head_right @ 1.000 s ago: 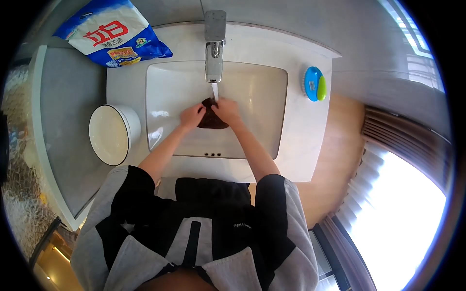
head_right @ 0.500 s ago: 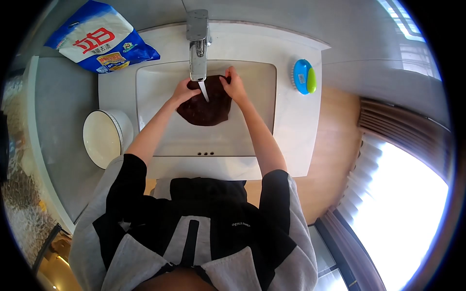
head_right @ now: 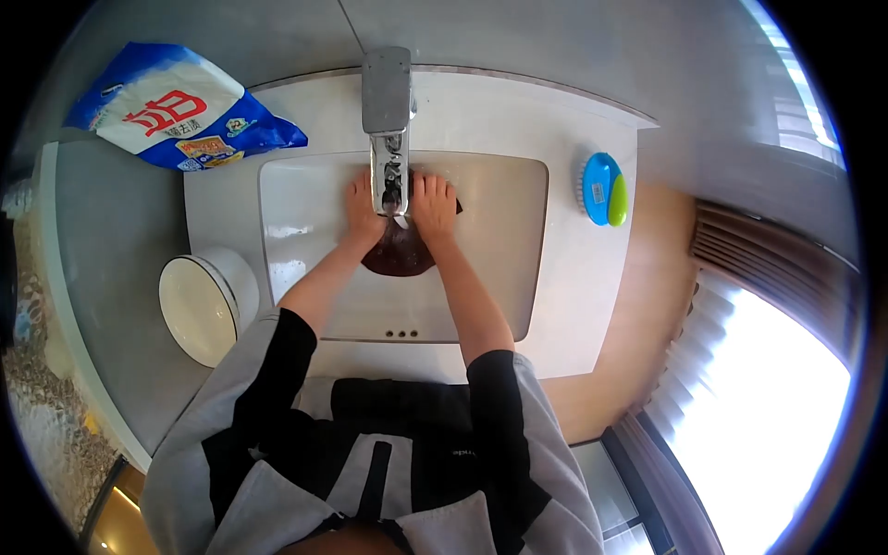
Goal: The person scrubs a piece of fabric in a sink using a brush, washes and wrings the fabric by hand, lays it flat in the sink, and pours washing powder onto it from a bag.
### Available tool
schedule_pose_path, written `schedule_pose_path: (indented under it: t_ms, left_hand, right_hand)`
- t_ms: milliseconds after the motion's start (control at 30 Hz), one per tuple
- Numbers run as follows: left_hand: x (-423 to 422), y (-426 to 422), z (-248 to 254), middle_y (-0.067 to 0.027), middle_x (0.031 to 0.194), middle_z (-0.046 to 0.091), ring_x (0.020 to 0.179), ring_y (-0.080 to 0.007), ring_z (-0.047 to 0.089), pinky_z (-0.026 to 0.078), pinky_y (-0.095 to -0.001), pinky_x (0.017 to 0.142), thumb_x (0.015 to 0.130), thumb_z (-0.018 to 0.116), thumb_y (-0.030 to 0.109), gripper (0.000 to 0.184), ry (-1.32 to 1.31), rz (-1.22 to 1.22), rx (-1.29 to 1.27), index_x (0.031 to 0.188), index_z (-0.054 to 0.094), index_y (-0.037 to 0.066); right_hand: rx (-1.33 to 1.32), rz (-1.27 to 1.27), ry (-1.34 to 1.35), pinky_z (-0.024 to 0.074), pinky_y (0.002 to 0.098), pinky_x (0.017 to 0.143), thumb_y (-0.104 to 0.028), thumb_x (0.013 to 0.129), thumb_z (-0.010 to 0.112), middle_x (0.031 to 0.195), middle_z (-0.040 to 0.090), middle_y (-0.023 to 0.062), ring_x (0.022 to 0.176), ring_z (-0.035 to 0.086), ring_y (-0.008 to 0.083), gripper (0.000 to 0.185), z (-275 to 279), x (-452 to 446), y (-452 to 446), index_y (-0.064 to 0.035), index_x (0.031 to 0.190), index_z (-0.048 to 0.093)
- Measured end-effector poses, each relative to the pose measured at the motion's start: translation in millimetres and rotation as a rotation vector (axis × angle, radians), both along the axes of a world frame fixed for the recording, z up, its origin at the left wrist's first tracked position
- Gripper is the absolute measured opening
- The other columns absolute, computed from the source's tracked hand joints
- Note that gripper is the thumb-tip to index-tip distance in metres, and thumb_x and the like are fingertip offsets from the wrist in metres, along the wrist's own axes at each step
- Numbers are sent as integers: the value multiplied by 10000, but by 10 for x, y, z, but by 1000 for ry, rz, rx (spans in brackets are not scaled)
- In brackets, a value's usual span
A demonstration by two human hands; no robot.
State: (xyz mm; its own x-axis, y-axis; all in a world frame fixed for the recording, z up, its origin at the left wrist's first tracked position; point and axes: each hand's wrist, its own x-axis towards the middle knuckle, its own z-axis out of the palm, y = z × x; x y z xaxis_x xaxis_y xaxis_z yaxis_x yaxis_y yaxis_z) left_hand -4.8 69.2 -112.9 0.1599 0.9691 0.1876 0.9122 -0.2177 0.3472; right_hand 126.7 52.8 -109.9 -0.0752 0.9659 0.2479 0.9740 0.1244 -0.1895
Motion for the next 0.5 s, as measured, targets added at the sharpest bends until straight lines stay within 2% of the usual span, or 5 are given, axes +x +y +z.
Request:
schedule_pose_path:
  t_ms: [133, 200, 300, 400, 500]
  left_hand:
    - [48, -24, -177, -84, 831, 522, 789, -251, 505, 376, -363, 672, 767, 535, 124, 170, 48, 12, 30, 907, 467, 57]
    - [11, -59, -147, -91, 823, 542, 774, -266, 525, 394, -374, 668, 779, 534, 137, 192, 51, 11, 54, 932, 465, 44]
    - [-33, -159, -1, -107, 790, 573, 736, -293, 559, 428, -396, 641, 778, 571, 227, 299, -256, 81, -119, 979, 463, 33]
    - [-176, -461, 212, -118, 765, 588, 709, -310, 576, 447, -412, 612, 746, 612, 343, 385, -310, 40, -331, 970, 502, 49]
    - [-344, -688, 375, -99, 735, 576, 686, -281, 562, 447, -387, 590, 713, 630, 394, 332, -81, -145, -420, 723, 594, 64]
  right_hand:
    - [-38, -19, -1, 355, 325, 690, -144, 753, 475, 852, 485, 46, 821, 465, 204, 249, 67, -16, 10, -88, 993, 509]
    - [-129, -20, 17, 351, 333, 697, -166, 724, 527, 837, 514, 62, 834, 477, 213, 263, 100, 4, -9, -83, 973, 507]
    - [-225, -2, 121, 346, 351, 708, -223, 660, 627, 785, 550, 86, 830, 503, 224, 290, 166, 128, -92, -76, 888, 526]
    - [-393, 68, 147, 342, 377, 732, -275, 593, 711, 729, 569, 100, 776, 529, 235, 325, 223, 305, -307, -60, 783, 558]
    - [-444, 173, 204, 365, 370, 746, -271, 601, 728, 715, 573, 119, 722, 544, 264, 298, 274, 419, -488, -39, 725, 588]
